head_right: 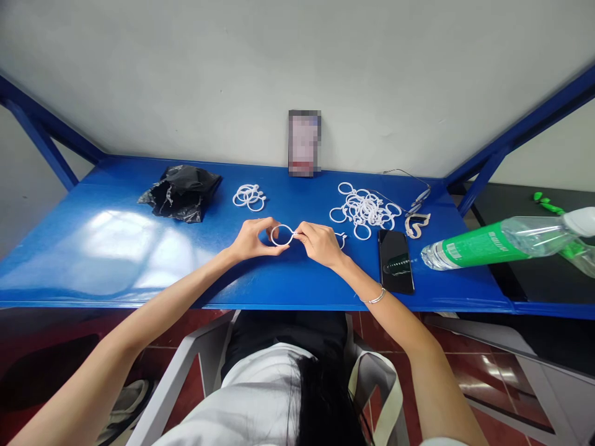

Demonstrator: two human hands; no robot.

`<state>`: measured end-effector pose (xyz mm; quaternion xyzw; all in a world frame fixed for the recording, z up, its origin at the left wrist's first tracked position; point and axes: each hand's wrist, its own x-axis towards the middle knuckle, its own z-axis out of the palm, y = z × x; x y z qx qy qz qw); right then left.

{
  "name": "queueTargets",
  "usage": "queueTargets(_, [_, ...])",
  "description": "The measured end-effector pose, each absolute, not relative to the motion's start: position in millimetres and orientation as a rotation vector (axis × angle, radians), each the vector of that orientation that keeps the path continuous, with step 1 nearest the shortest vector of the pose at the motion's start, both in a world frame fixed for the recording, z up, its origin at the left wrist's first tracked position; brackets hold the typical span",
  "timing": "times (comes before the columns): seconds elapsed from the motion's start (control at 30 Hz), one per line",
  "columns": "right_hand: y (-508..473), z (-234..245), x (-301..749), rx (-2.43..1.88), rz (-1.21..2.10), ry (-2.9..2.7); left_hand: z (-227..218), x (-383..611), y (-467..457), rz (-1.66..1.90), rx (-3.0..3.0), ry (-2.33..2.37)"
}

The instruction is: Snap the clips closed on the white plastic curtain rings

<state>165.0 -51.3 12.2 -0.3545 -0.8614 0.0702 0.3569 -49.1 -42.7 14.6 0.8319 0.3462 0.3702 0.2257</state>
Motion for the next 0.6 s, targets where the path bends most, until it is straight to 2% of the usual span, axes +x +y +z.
queueTargets(0.4, [-52.3, 12.5, 164.9, -0.905, 0.139, -2.216, 17.1, -52.2, -39.6, 0.808, 2.367, 0.963])
queueTargets(0.6, [-53.1, 11.3, 164.7, -0.919, 0.130, -2.233, 13.5, -50.3, -40.7, 0.840, 2.370, 0.949])
